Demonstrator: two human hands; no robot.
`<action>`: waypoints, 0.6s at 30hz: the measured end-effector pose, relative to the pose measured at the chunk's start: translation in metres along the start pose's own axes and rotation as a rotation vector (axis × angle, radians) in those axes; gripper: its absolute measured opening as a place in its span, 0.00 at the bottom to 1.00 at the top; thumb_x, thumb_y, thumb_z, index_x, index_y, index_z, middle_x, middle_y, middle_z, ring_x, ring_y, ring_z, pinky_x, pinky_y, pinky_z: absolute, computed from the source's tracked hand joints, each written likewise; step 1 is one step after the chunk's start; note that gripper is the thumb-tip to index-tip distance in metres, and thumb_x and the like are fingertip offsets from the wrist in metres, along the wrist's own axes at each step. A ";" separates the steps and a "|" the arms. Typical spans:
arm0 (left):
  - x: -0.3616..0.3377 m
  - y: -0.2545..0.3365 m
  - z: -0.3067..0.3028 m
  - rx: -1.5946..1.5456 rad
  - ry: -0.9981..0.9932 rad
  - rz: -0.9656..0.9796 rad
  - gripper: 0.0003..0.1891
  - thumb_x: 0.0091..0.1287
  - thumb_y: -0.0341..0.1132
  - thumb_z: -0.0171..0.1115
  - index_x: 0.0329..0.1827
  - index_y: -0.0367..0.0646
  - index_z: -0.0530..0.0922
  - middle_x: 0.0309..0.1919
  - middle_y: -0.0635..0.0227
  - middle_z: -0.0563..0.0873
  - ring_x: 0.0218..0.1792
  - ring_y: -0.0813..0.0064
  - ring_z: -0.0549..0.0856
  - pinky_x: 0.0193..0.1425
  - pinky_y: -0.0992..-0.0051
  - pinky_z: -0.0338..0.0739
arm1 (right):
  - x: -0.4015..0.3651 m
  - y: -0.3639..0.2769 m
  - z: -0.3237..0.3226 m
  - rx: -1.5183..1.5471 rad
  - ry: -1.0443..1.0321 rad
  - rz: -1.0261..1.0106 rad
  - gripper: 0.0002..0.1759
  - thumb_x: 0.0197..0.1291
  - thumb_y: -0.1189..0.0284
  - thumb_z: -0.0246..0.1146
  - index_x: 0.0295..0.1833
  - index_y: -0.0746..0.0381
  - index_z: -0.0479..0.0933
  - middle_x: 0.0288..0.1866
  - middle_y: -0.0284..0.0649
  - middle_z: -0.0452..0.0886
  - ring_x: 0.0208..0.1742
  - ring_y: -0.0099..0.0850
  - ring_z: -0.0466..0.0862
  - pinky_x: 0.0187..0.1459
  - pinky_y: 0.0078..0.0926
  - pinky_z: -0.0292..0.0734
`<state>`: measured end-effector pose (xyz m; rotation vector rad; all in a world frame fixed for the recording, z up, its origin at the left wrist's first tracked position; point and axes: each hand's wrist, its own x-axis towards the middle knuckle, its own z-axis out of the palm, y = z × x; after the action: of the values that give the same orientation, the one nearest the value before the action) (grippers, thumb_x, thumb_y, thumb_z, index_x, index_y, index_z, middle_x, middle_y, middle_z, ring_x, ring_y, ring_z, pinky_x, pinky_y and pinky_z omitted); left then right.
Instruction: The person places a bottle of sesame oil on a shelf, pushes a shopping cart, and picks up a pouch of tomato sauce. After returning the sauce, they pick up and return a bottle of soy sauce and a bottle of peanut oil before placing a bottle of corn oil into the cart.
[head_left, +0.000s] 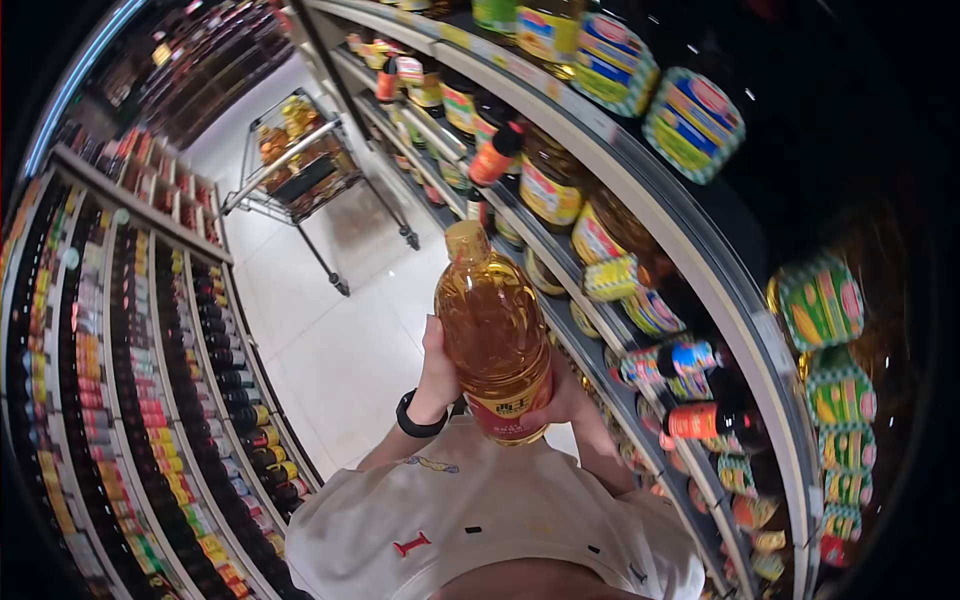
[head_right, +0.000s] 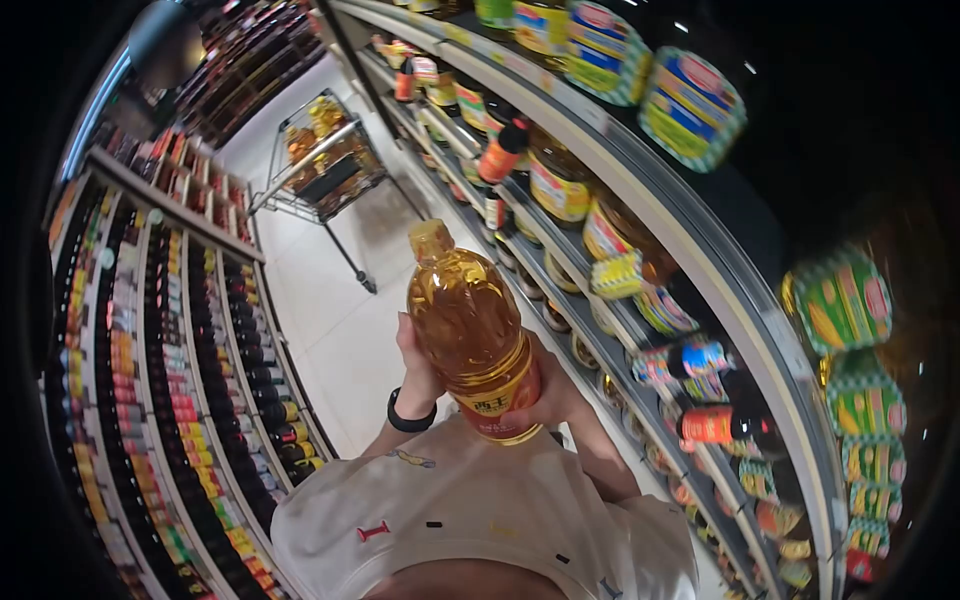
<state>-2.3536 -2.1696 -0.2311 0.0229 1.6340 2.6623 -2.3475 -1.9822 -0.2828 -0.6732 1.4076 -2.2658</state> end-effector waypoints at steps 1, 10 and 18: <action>0.009 0.005 -0.011 -0.007 0.045 -0.016 0.41 0.75 0.68 0.32 0.72 0.39 0.66 0.64 0.57 0.78 0.62 0.64 0.79 0.67 0.64 0.75 | 0.021 0.004 0.000 -0.005 -0.041 0.009 0.67 0.31 0.57 0.86 0.75 0.70 0.55 0.68 0.45 0.71 0.69 0.34 0.70 0.71 0.35 0.64; 0.057 0.019 -0.043 -0.179 -0.096 0.005 0.39 0.77 0.64 0.40 0.70 0.33 0.67 0.62 0.59 0.80 0.61 0.71 0.79 0.67 0.69 0.72 | 0.069 0.023 -0.017 -0.103 -0.051 -0.003 0.65 0.33 0.58 0.85 0.75 0.67 0.55 0.69 0.44 0.70 0.70 0.34 0.70 0.72 0.36 0.62; 0.028 -0.038 0.092 -0.089 -0.562 -0.199 0.39 0.75 0.64 0.46 0.72 0.36 0.65 0.64 0.60 0.78 0.61 0.72 0.79 0.66 0.68 0.74 | -0.107 -0.026 -0.026 -0.362 0.487 -0.097 0.71 0.28 0.55 0.86 0.76 0.68 0.53 0.70 0.45 0.70 0.70 0.36 0.72 0.72 0.37 0.64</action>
<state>-2.3796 -2.0699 -0.2231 0.5244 1.2619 2.2858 -2.2781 -1.8930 -0.2902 -0.2979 2.0879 -2.3731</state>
